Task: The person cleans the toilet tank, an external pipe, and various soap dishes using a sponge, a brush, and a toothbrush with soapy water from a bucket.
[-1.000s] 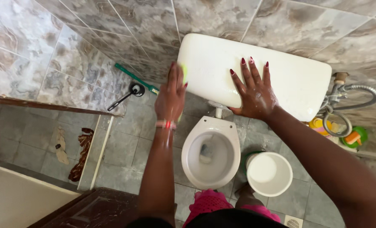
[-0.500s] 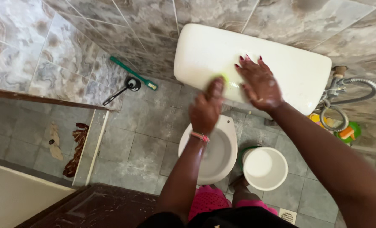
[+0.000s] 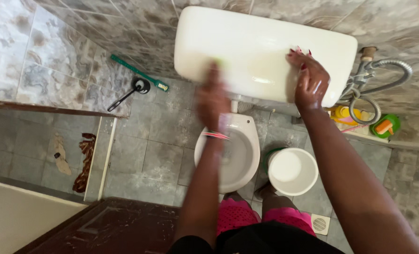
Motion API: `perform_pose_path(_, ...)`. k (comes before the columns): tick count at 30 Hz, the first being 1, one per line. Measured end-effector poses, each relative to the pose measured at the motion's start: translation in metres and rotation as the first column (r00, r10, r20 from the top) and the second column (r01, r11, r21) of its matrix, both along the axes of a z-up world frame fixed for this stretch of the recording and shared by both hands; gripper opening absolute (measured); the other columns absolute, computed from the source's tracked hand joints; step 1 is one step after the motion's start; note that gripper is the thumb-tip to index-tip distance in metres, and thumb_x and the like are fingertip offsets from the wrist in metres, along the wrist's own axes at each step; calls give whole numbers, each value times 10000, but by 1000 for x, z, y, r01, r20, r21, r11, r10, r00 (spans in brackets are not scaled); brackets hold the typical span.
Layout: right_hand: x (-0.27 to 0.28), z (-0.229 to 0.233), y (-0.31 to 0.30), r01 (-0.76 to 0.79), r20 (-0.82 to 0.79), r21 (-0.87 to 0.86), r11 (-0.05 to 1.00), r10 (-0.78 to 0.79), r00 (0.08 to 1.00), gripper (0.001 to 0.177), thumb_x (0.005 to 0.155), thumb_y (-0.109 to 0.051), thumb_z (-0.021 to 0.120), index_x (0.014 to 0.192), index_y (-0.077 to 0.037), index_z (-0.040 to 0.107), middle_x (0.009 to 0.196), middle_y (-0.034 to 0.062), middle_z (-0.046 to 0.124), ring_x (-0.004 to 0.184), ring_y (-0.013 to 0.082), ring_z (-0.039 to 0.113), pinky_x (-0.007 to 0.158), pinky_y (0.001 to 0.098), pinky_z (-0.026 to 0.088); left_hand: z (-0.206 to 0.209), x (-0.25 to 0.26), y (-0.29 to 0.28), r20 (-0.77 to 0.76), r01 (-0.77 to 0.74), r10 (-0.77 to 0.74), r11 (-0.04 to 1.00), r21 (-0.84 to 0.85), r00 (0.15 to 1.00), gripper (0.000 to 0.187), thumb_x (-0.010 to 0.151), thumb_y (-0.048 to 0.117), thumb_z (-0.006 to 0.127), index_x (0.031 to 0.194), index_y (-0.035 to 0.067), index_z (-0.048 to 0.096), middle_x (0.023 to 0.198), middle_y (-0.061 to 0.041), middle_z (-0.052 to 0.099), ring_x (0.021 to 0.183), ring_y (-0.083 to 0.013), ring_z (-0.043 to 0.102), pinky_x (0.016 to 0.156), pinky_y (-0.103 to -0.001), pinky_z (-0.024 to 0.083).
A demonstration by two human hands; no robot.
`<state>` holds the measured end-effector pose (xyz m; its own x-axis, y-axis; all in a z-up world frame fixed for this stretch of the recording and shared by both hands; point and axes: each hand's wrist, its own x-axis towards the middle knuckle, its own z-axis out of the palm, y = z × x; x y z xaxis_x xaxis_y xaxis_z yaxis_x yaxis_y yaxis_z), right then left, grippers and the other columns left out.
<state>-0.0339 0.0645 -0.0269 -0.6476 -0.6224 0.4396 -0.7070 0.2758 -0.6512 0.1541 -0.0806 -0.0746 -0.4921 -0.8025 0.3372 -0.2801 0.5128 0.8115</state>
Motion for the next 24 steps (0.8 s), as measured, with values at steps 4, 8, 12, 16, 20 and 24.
perform_pose_path(4, 15, 1, 23, -9, -284, -55, 998, -7, 959, 540, 1178, -322, 326, 1152, 6, 754, 1246, 222, 726, 1261, 402, 669, 1170, 533, 461, 47, 19, -68, 680, -396, 345, 914, -87, 647, 502, 1109, 460, 567, 1530, 202, 477, 1211, -118, 688, 913, -273, 720, 710, -422, 575)
perform_pose_path(8, -1, -13, 18, 62, -108, -150, 987, -79, 991, 594, 1129, -373, 293, 1197, 8, 743, 1248, 195, 732, 1254, 366, 677, 1149, 523, 465, 57, -46, 40, 672, 4, 127, 982, -189, 729, 575, 1130, 341, 500, 1681, 317, 338, 1071, -49, 677, 828, -227, 697, 698, -415, 560)
perform_pose_path(12, -14, -34, 32, 5, 307, -621, 784, 238, 922, 659, 1110, -504, 376, 1270, 93, 604, 1382, 260, 648, 1314, 364, 619, 1166, 489, 489, 49, -56, 67, 335, 144, -17, 923, -357, 942, 597, 1048, 282, 578, 1609, 355, 388, 1366, 26, 636, 1022, -218, 690, 806, -391, 572)
perform_pose_path(16, -15, -42, 25, 42, 374, -540, 841, 195, 907, 762, 1082, -574, 458, 1260, 155, 590, 1292, 303, 665, 1295, 401, 641, 1112, 495, 529, 67, -5, -78, 711, -175, 221, 975, -139, 668, 591, 1121, 330, 532, 1664, 289, 302, 1154, -68, 673, 864, -252, 694, 657, -438, 556)
perform_pose_path(20, -24, -43, 16, -13, 334, -562, 827, 241, 911, 726, 1082, -566, 484, 1240, 127, 632, 1294, 258, 675, 1303, 371, 662, 1143, 482, 542, 78, -77, -14, 600, -54, 170, 977, -207, 781, 588, 1071, 325, 524, 1623, 293, 324, 1278, -75, 641, 980, -278, 679, 753, -462, 562)
perform_pose_path(24, -40, -33, 29, 60, 510, -469, 881, 214, 833, 674, 1095, -516, 505, 1434, 60, 592, 1256, 211, 649, 1149, 273, 604, 1047, 377, 506, 95, -135, 87, 389, 215, -156, 970, -112, 908, 587, 1021, 320, 515, 1581, 297, 345, 1402, -83, 609, 1096, -303, 665, 850, -485, 567)
